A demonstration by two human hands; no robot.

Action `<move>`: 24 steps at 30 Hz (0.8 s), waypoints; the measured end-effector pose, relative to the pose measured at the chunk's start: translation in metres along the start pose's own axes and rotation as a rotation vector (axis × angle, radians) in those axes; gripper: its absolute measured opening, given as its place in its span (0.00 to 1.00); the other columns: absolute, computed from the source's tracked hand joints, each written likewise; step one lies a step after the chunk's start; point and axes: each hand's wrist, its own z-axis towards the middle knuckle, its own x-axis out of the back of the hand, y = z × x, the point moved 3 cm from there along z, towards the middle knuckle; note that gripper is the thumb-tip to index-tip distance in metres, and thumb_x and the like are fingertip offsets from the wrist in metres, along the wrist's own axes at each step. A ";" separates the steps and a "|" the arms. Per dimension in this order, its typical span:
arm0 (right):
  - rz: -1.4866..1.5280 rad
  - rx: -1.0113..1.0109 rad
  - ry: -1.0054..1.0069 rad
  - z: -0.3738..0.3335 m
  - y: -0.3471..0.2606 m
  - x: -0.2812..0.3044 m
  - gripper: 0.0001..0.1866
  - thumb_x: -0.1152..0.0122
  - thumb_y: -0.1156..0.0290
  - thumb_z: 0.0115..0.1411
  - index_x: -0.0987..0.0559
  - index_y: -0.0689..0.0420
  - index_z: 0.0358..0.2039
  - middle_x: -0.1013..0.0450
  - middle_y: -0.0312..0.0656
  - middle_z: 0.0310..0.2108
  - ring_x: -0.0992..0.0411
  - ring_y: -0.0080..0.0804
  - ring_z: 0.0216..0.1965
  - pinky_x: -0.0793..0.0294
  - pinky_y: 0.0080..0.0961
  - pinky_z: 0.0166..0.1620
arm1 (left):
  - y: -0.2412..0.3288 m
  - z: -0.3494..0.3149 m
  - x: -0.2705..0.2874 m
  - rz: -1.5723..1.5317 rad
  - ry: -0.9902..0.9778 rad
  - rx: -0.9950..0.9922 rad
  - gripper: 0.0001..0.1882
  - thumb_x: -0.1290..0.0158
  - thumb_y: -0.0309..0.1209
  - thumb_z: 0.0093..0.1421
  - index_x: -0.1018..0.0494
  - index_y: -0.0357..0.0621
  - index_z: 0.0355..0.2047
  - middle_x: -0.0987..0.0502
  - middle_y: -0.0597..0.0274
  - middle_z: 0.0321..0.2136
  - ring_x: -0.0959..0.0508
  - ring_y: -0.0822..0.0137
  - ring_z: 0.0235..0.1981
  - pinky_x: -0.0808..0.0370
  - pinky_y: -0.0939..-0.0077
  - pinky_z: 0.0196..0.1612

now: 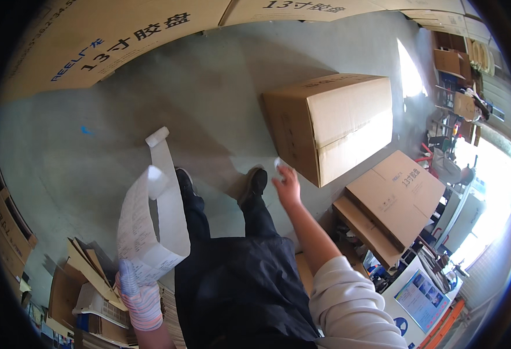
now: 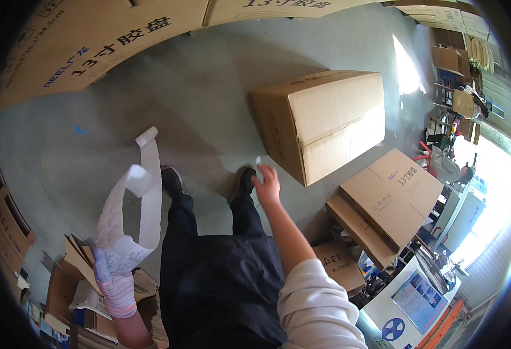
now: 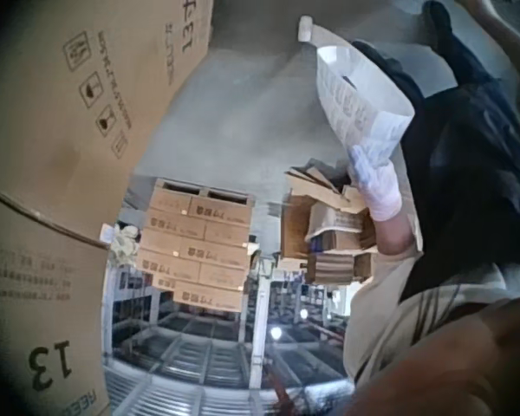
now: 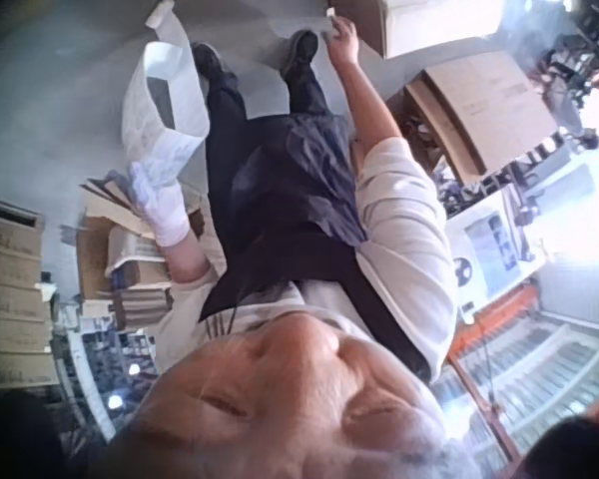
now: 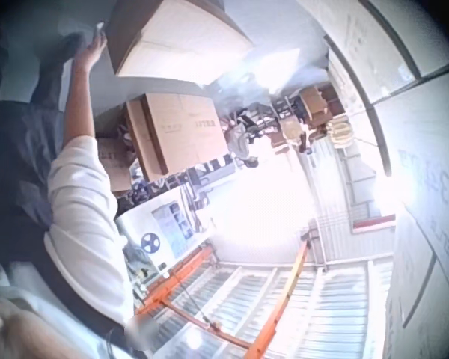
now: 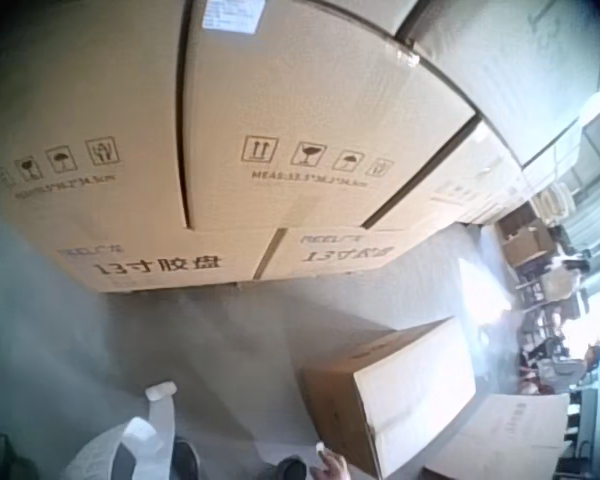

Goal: The person marks printed labels with a red marker, then applies the labels to stacked cardboard boxes. The person also picks up and stacks blue plastic reels from a box.

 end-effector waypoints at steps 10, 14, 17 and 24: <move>-0.203 -0.496 0.380 -0.150 0.159 0.247 0.20 0.41 0.82 0.54 0.29 0.51 0.47 0.30 0.39 0.28 0.28 0.32 0.32 0.26 0.29 0.38 | 0.084 -0.020 -0.053 0.546 0.025 -1.032 0.42 0.43 0.11 0.54 0.42 0.53 0.67 0.26 0.43 0.46 0.21 0.49 0.44 0.23 0.58 0.47; -0.017 -0.380 0.629 -0.087 0.248 0.366 0.21 0.44 0.83 0.55 0.31 0.54 0.49 0.30 0.35 0.29 0.30 0.24 0.31 0.28 0.22 0.38 | 0.131 -0.042 -0.130 0.708 0.104 -1.163 0.39 0.45 0.12 0.56 0.41 0.50 0.67 0.27 0.41 0.50 0.22 0.47 0.46 0.23 0.57 0.50; 0.693 -0.303 0.644 0.011 0.290 0.430 0.22 0.46 0.86 0.53 0.29 0.56 0.49 0.29 0.34 0.30 0.30 0.24 0.33 0.30 0.21 0.38 | 0.153 -0.077 -0.193 0.745 0.044 -1.083 0.34 0.46 0.17 0.59 0.39 0.48 0.66 0.27 0.42 0.50 0.22 0.49 0.47 0.23 0.58 0.50; 1.076 -0.296 0.401 0.266 0.395 0.517 0.27 0.43 0.83 0.57 0.31 0.57 0.58 0.24 0.38 0.38 0.27 0.25 0.39 0.28 0.24 0.44 | 0.182 -0.213 -0.433 -0.240 -0.269 -0.227 0.35 0.48 0.49 0.65 0.39 0.37 0.64 0.33 0.50 0.62 0.30 0.54 0.60 0.34 0.60 0.63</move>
